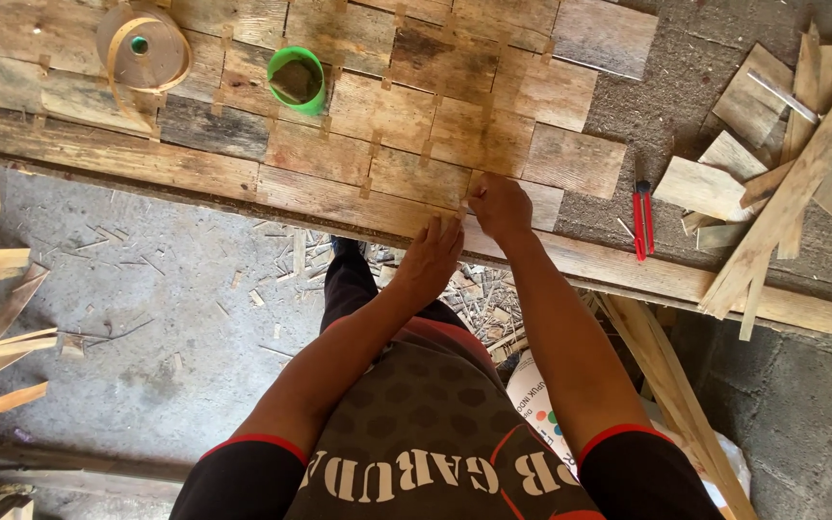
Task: Taping together small wood pieces to form a mosaic panel on a workbench.
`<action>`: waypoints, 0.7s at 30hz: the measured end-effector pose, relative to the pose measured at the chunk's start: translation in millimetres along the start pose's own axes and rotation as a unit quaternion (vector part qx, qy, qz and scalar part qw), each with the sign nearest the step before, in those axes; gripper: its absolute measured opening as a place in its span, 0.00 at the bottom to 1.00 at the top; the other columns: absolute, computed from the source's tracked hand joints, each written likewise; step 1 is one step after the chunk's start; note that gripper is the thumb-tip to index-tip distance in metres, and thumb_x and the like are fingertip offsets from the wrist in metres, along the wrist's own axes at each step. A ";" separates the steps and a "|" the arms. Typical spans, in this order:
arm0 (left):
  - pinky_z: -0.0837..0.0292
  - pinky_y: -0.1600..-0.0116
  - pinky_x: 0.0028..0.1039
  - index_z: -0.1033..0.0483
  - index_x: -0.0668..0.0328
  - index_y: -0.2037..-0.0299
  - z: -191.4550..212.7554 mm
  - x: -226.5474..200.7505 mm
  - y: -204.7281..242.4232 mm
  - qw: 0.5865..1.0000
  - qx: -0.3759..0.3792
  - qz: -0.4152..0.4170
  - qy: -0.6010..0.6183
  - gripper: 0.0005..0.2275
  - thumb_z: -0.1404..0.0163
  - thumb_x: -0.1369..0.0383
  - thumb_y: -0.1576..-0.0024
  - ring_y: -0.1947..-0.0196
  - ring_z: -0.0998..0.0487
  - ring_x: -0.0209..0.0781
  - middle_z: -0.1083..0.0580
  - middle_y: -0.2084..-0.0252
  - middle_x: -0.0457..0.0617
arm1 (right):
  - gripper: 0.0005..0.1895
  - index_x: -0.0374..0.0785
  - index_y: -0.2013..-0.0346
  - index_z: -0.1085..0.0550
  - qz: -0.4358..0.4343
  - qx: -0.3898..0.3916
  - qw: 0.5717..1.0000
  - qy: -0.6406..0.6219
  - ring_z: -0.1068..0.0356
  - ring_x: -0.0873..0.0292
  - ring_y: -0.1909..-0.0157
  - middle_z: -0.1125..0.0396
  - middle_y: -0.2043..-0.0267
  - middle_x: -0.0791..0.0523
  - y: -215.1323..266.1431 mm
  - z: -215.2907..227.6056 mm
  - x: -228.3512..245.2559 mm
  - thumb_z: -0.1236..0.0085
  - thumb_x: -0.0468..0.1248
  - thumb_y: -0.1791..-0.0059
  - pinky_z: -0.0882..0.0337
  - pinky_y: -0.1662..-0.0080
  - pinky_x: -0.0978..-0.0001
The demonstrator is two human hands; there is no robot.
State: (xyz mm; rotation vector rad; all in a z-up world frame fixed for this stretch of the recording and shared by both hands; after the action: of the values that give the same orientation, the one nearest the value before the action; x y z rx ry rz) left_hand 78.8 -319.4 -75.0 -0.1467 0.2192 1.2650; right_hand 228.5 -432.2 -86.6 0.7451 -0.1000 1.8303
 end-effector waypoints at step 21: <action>0.41 0.32 0.49 0.37 0.74 0.34 -3.6 1.0 0.1 1.000 0.013 -0.003 -0.001 0.31 0.48 0.56 0.41 0.34 0.40 0.70 0.42 0.29 0.65 | 0.18 0.40 0.65 0.29 0.063 -0.075 0.993 -0.070 0.28 0.50 0.63 0.31 0.66 0.54 26.0 3.2 8.3 0.30 0.48 0.55 0.30 0.60 0.57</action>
State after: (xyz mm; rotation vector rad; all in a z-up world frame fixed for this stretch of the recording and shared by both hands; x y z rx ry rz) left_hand 78.6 -319.3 -78.7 -0.1234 0.2322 1.2558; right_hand 205.5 -436.9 -72.3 0.7739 -0.3792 1.8659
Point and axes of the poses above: each hand's wrist, its own y-axis away from the middle knuckle, its own z-axis out of the back of the hand, x = y × z, the point moved 3 cm from there along -y, towards the middle knuckle
